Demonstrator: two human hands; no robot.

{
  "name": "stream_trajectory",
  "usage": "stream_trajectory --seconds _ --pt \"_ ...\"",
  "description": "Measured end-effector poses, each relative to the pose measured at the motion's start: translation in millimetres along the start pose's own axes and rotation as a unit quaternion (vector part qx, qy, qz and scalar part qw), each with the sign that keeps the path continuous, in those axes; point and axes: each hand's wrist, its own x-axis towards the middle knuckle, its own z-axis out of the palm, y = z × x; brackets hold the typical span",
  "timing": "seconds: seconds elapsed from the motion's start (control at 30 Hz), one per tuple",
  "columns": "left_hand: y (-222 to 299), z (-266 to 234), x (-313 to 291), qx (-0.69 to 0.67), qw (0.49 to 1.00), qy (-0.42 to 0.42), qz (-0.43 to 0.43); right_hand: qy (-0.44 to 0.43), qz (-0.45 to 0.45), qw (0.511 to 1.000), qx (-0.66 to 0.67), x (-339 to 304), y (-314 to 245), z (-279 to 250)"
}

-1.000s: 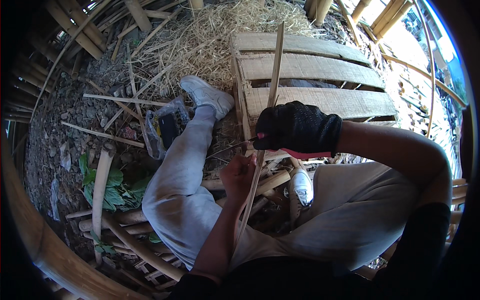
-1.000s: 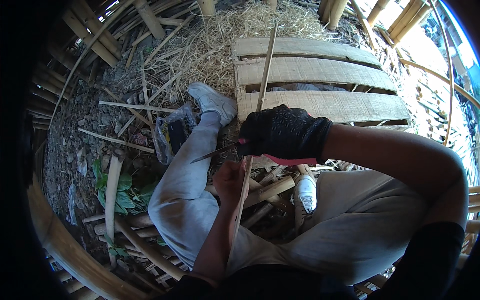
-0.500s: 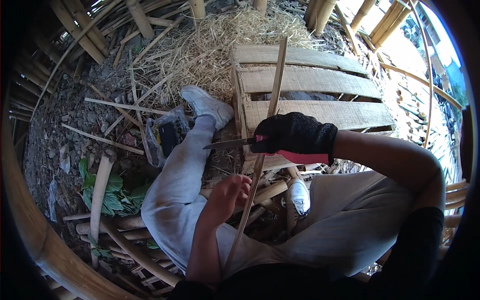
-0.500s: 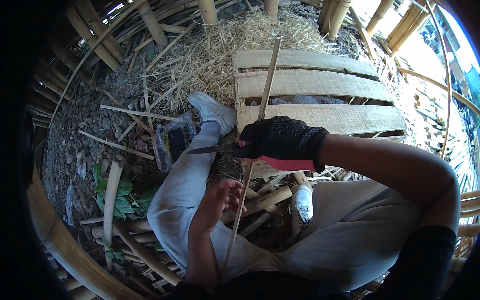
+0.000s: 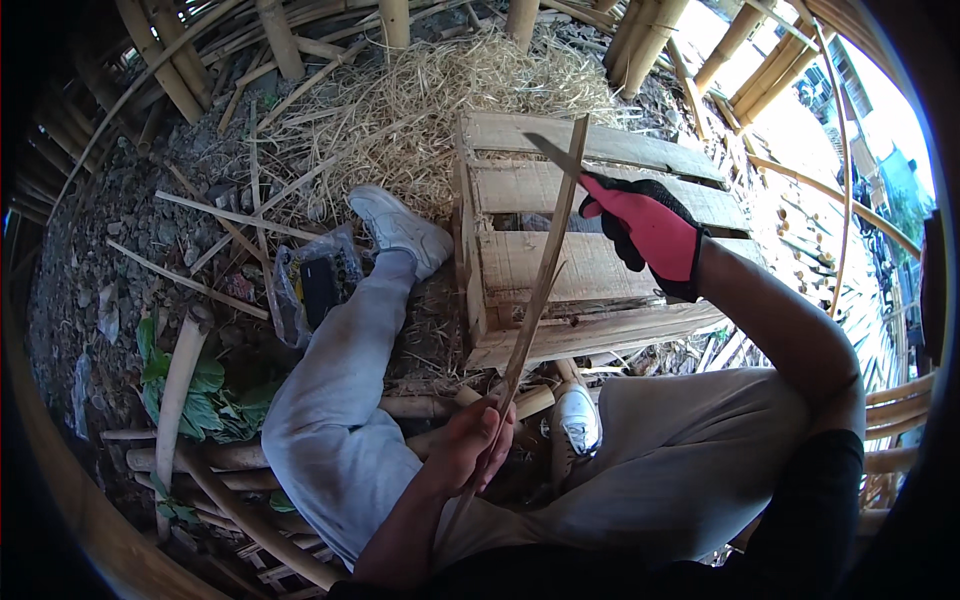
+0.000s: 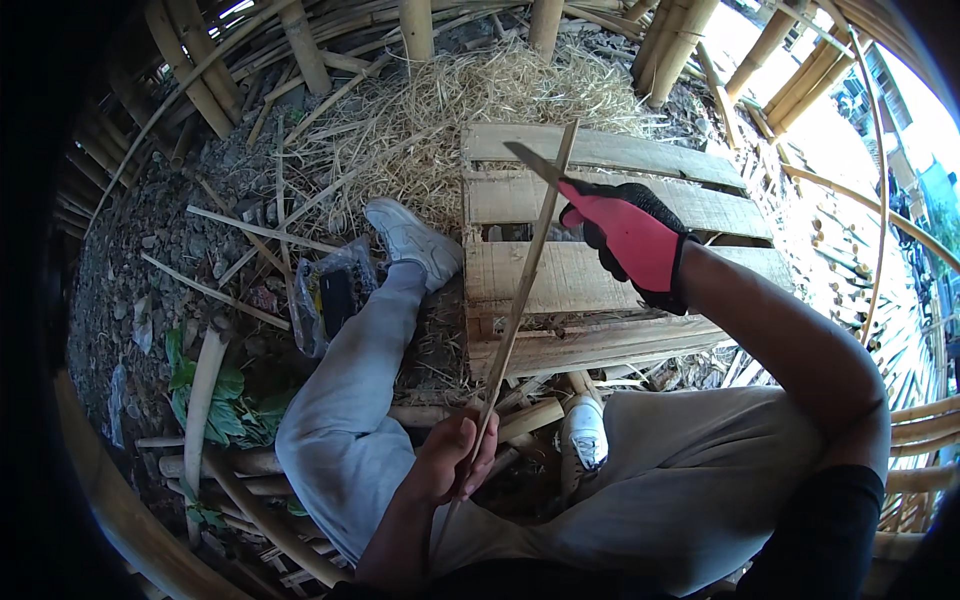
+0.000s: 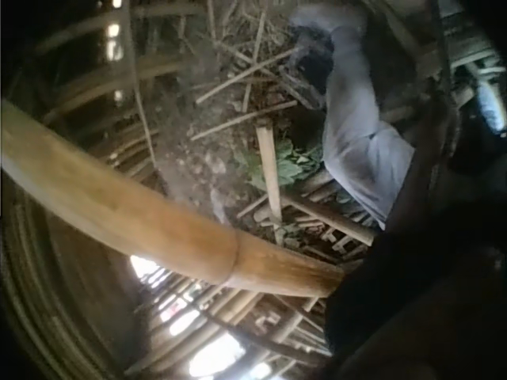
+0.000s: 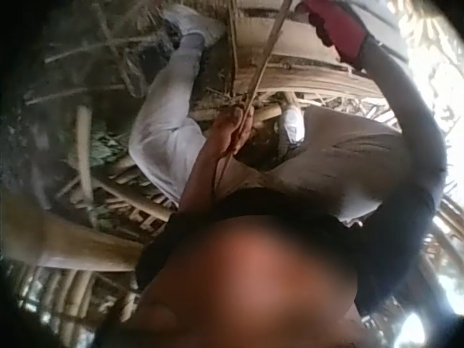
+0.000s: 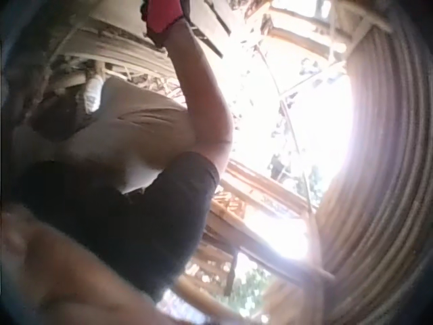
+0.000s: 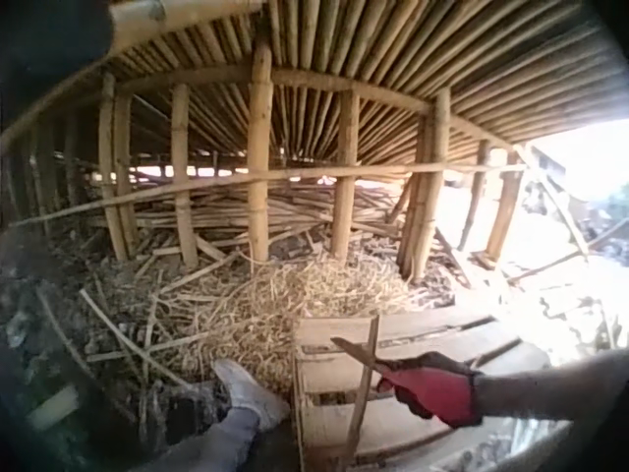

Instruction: The person sits on the ground and uses a knife to shave and smooth a thin bamboo stick. They repeatedly scrape the surface of the stick with the blade, occasionally rotating it to work different sides.

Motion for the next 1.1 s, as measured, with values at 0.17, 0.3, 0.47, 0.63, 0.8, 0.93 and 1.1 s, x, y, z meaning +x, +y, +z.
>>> stream_trajectory --seconds 0.17,0.3,0.47,0.63,0.8,0.93,1.1 --pt "-4 -5 -1 -0.015 1.0 0.0 0.001 -0.025 0.02 0.998 -0.045 10 8 -1" --pt "-4 -8 3 -0.069 0.997 -0.023 -0.015 -0.158 -0.17 0.899 -0.372 3 35 22" --pt "2 -7 -3 -0.079 0.996 -0.001 -0.033 -0.129 -0.092 0.893 -0.42 0 -8 33" --pt "3 -6 1 -0.08 0.996 -0.016 -0.037 -0.26 -0.15 0.864 -0.405 -12 22 35" --pt "3 -9 -4 -0.09 0.995 -0.002 -0.04 -0.261 0.037 0.946 -0.189 -3 0 11" --pt "3 -9 -2 -0.096 0.995 -0.014 -0.037 -0.209 0.028 0.92 -0.33 -21 2 32" --pt "5 -7 -5 -0.062 0.997 0.009 -0.049 -0.064 0.163 0.95 -0.259 -8 1 29"
